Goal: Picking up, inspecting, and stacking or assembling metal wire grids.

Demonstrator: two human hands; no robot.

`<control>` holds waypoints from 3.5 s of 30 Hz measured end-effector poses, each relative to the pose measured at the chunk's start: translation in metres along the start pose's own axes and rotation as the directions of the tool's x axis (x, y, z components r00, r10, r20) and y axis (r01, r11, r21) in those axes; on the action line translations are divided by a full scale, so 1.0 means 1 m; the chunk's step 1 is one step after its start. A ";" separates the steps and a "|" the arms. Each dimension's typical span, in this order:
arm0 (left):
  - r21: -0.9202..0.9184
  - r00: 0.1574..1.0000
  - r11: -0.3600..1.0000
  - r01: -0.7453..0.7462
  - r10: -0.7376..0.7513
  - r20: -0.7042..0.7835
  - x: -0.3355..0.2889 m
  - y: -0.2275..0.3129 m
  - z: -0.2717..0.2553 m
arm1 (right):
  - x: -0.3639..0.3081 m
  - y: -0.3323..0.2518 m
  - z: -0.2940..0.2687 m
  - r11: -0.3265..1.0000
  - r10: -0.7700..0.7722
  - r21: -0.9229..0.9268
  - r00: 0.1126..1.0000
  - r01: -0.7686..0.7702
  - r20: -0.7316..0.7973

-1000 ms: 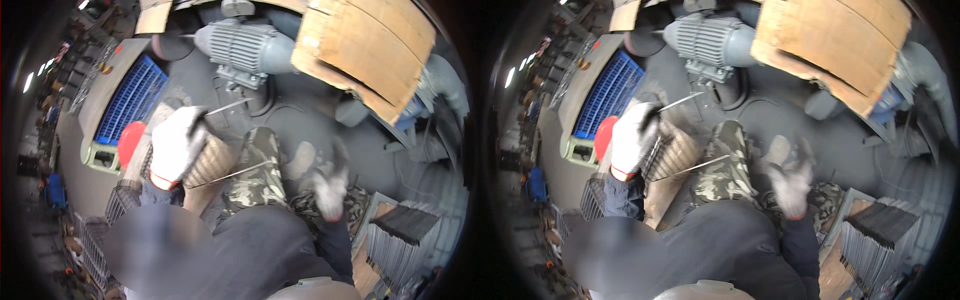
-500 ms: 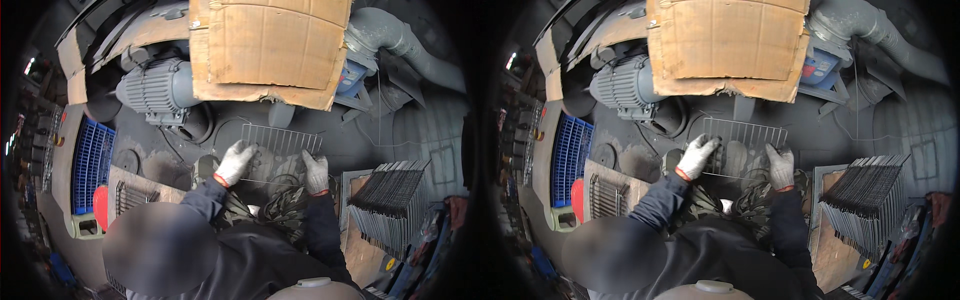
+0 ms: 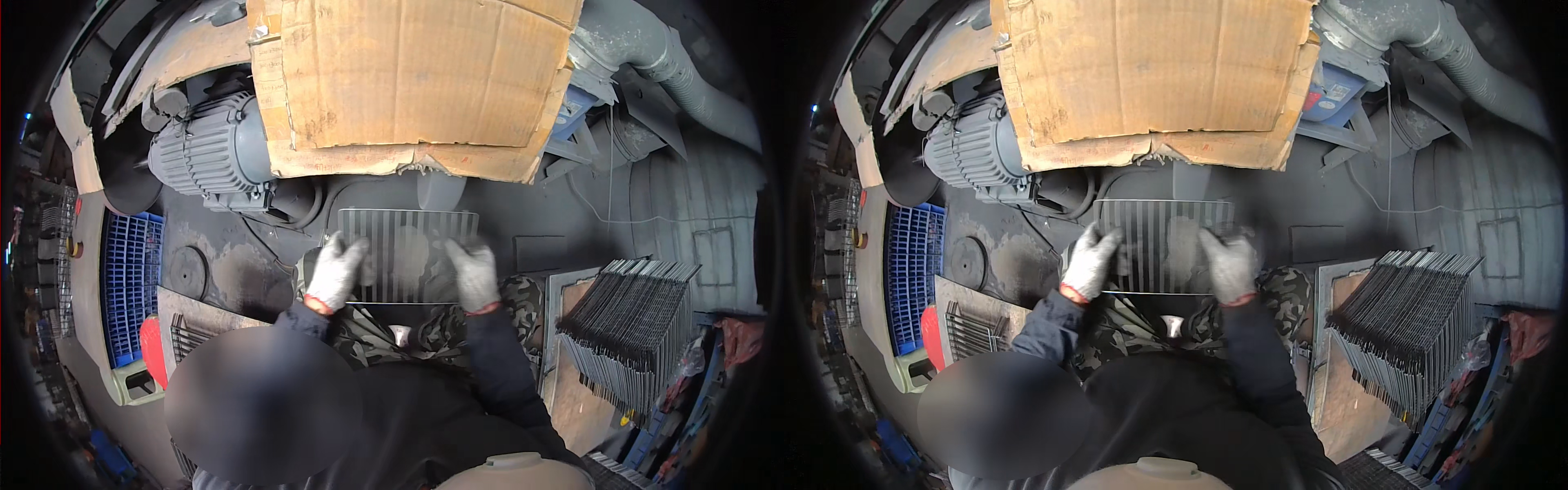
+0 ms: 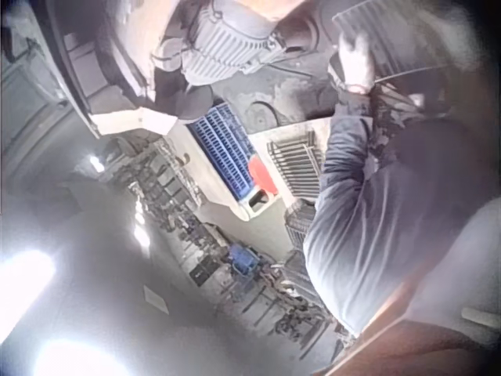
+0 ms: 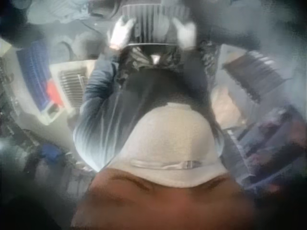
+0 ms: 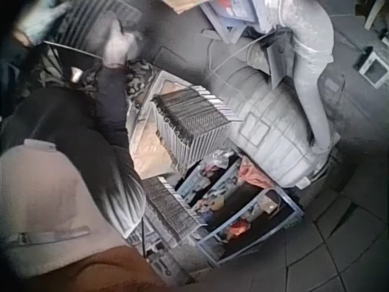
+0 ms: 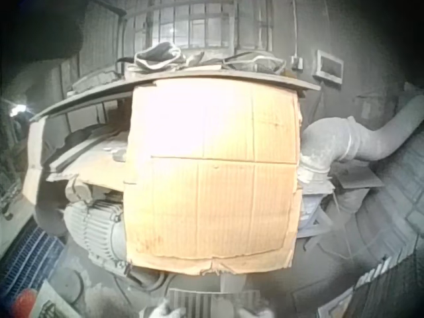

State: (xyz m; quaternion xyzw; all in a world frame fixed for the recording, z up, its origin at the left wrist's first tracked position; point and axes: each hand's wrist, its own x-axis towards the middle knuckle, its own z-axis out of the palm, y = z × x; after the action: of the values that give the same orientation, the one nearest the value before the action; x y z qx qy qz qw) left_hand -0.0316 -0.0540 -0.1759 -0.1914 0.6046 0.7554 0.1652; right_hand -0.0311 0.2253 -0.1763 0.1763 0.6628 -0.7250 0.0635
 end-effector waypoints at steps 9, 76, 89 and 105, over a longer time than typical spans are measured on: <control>0.281 0.961 0.928 -0.246 0.270 -0.050 0.033 -0.071 0.055 | -0.006 -0.031 -0.047 1.000 -0.002 0.022 0.997 0.003 -0.078; -0.408 0.986 0.900 -0.154 0.166 -0.007 -0.060 -0.013 0.093 | -0.097 -0.002 -0.016 0.816 -0.139 0.486 0.923 0.313 -0.360; -0.027 0.974 1.000 -0.001 0.007 0.225 -0.009 0.013 0.093 | -0.020 -0.020 -0.101 0.995 0.017 0.098 0.994 -0.006 -0.105; 0.007 0.961 0.981 -0.191 0.186 0.205 0.016 -0.009 0.093 | -0.009 -0.022 -0.089 0.993 0.054 0.113 0.982 -0.034 -0.181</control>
State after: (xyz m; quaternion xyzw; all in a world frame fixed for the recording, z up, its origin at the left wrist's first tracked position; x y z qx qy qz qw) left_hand -0.0490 0.0387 -0.1732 -0.0524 0.6100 0.7751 0.1559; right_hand -0.0146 0.3143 -0.1582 0.2605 0.6212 -0.7391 0.0084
